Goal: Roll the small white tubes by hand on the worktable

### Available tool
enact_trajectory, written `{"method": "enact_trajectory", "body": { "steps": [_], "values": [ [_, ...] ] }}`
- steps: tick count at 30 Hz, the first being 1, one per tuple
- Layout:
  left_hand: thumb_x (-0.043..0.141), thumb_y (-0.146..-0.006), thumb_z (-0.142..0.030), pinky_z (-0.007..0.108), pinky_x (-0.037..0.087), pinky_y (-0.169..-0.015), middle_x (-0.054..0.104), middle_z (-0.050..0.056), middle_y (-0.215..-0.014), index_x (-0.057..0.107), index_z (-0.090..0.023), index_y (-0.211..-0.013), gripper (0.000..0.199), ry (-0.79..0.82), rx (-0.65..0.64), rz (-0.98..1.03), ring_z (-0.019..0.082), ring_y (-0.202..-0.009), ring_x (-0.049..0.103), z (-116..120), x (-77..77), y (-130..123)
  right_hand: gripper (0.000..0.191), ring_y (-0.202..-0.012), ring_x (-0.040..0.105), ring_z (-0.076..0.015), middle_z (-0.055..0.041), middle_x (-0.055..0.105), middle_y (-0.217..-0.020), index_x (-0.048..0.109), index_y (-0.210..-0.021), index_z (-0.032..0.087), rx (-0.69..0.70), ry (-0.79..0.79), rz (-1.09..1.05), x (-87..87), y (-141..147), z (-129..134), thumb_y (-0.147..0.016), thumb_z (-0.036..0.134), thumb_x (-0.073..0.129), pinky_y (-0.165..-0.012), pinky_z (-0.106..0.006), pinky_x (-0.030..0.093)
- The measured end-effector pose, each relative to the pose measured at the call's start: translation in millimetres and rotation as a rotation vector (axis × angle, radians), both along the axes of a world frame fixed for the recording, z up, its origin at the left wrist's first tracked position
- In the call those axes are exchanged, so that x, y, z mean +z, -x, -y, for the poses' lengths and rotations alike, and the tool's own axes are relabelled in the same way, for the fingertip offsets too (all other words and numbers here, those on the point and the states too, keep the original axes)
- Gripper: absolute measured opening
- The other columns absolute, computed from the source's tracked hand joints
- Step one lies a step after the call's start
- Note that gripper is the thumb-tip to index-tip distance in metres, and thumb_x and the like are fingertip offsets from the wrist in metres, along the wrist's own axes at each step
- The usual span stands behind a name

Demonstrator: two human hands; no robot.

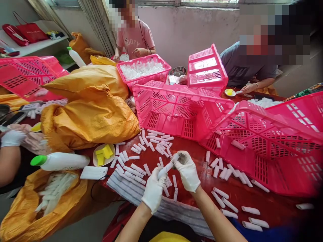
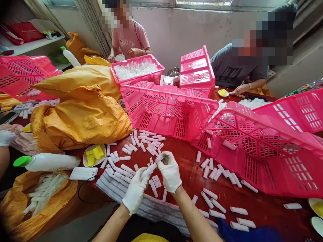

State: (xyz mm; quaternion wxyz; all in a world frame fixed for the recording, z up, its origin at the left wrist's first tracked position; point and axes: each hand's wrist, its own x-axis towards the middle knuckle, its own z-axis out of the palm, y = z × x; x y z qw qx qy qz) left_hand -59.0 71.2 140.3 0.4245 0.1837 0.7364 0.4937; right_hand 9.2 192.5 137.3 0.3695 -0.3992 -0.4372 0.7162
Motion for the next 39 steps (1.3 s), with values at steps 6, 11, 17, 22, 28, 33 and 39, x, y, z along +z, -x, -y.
{"method": "enact_trajectory", "body": {
  "steps": [6,11,17,22,28,33,39],
  "values": [
    [0.049,-0.089,-0.037,0.032,0.046,-0.089,0.067,0.008,-0.104,0.059,-0.019,-0.114,0.032,-0.105,0.022,-0.119,0.02,-0.097,0.061,-10.8,7.3,-11.4,0.026,-0.06,0.051,-0.0133,0.0004,0.059,-0.069,0.056,-0.075,0.021,0.167,-0.002,0.031,16.2,0.2,12.4,-0.077,0.045,0.065,-0.056,-0.025,0.044],
    [0.052,-0.084,-0.024,0.042,0.046,-0.088,0.065,0.01,-0.095,0.063,-0.019,-0.102,0.021,0.004,-0.022,-0.488,0.026,-0.092,0.061,-4.8,0.5,-3.8,0.034,-0.07,0.052,-0.0167,-0.0012,0.057,-0.073,0.06,-0.068,0.02,0.208,-0.204,0.257,10.5,-6.9,4.5,-0.074,0.054,0.064,-0.067,-0.029,0.045],
    [0.053,-0.086,-0.026,0.036,0.048,-0.086,0.066,0.008,-0.101,0.062,-0.022,-0.103,0.02,0.008,-0.075,-0.295,0.023,-0.093,0.062,-4.1,7.2,-1.1,0.036,-0.062,0.048,-0.0146,0.0012,0.053,-0.064,0.058,-0.061,0.02,0.265,-0.178,0.242,13.9,-9.8,-3.9,-0.069,0.053,0.067,-0.061,-0.027,0.041],
    [0.052,-0.087,-0.029,0.04,0.045,-0.088,0.065,0.011,-0.097,0.063,-0.023,-0.105,0.022,-0.028,-0.129,-0.559,0.027,-0.094,0.061,-7.0,9.0,0.0,0.044,-0.054,0.043,-0.0127,0.0027,0.048,-0.056,0.055,-0.059,0.019,0.256,-0.022,0.293,26.2,-8.5,-6.3,-0.066,0.06,0.067,-0.053,-0.026,0.039],
    [0.046,-0.09,-0.033,0.037,0.046,-0.082,0.064,0.01,-0.09,0.062,-0.023,-0.099,0.021,-0.052,-0.175,-0.549,0.025,-0.087,0.061,-10.1,1.7,-9.4,0.03,-0.081,0.053,-0.0199,-0.0048,0.06,-0.083,0.06,-0.072,0.021,0.199,-0.31,0.379,29.6,-17.3,11.0,-0.083,0.048,0.056,-0.078,-0.033,0.044],
    [0.049,-0.088,-0.038,0.034,0.044,-0.076,0.06,0.007,-0.084,0.059,-0.022,-0.086,0.02,-0.009,-0.113,-0.226,0.021,-0.078,0.057,-8.4,-8.2,-31.6,0.02,-0.091,0.054,-0.0239,-0.0077,0.061,-0.093,0.061,-0.073,0.022,0.216,-0.353,0.488,0.6,-35.8,20.1,-0.08,0.041,0.061,-0.085,-0.037,0.042],
    [0.046,-0.081,-0.062,0.023,0.029,-0.044,0.036,-0.007,-0.056,0.048,-0.021,-0.077,0.042,0.047,-0.283,0.436,0.008,-0.042,0.026,-12.2,-2.6,-21.5,0.03,-0.08,0.055,-0.0196,-0.0052,0.059,-0.087,0.06,-0.067,0.02,0.3,-0.111,0.307,-5.8,-43.4,5.9,-0.078,0.048,0.062,-0.075,-0.031,0.046]
  ]
}}
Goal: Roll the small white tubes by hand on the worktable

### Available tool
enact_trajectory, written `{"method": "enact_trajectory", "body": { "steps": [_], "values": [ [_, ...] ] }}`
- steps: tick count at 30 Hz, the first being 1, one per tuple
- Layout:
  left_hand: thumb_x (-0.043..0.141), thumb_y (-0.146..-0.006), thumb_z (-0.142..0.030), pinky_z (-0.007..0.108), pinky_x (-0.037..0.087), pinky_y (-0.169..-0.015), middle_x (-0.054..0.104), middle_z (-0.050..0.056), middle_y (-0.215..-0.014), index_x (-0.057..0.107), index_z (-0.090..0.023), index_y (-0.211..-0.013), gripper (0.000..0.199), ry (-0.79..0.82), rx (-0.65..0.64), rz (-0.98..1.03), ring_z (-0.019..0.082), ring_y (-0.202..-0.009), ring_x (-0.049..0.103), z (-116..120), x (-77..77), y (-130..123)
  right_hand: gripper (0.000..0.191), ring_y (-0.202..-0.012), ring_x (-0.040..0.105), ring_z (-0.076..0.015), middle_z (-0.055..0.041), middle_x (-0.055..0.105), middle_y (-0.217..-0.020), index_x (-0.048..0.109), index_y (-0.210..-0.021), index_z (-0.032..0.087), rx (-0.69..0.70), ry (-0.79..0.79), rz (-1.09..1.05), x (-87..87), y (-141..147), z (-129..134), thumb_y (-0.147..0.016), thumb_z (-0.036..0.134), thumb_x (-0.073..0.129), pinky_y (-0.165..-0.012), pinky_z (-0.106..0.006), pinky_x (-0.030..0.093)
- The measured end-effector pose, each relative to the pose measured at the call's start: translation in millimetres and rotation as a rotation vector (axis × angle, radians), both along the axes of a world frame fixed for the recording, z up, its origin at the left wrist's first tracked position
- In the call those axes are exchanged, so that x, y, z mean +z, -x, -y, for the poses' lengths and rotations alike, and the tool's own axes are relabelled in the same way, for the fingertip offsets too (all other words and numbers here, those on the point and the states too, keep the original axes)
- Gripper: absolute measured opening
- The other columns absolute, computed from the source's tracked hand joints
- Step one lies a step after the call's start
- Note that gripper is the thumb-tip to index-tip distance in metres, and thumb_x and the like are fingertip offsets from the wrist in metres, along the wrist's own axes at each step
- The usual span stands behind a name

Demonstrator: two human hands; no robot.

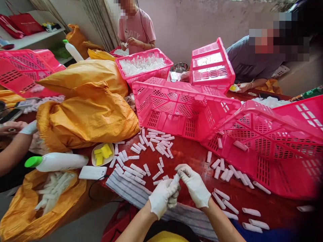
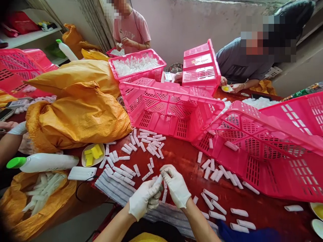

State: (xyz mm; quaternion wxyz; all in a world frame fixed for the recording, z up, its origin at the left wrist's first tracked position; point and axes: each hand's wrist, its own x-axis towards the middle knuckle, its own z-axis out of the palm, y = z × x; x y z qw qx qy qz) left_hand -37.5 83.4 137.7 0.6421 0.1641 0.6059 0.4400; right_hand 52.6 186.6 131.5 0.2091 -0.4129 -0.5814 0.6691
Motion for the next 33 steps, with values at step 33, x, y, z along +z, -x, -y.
{"method": "enact_trajectory", "body": {
  "steps": [33],
  "values": [
    [0.046,-0.088,-0.047,0.029,0.042,-0.068,0.059,0.003,-0.076,0.061,-0.022,-0.088,0.029,-0.066,-0.008,-0.665,0.019,-0.07,0.055,3.0,19.3,16.3,0.04,-0.052,0.04,-0.0118,0.0042,0.048,-0.053,0.052,-0.058,0.02,-0.024,0.136,-0.017,20.1,18.6,-16.9,-0.066,0.055,0.069,-0.052,-0.025,0.035]
  ]
}}
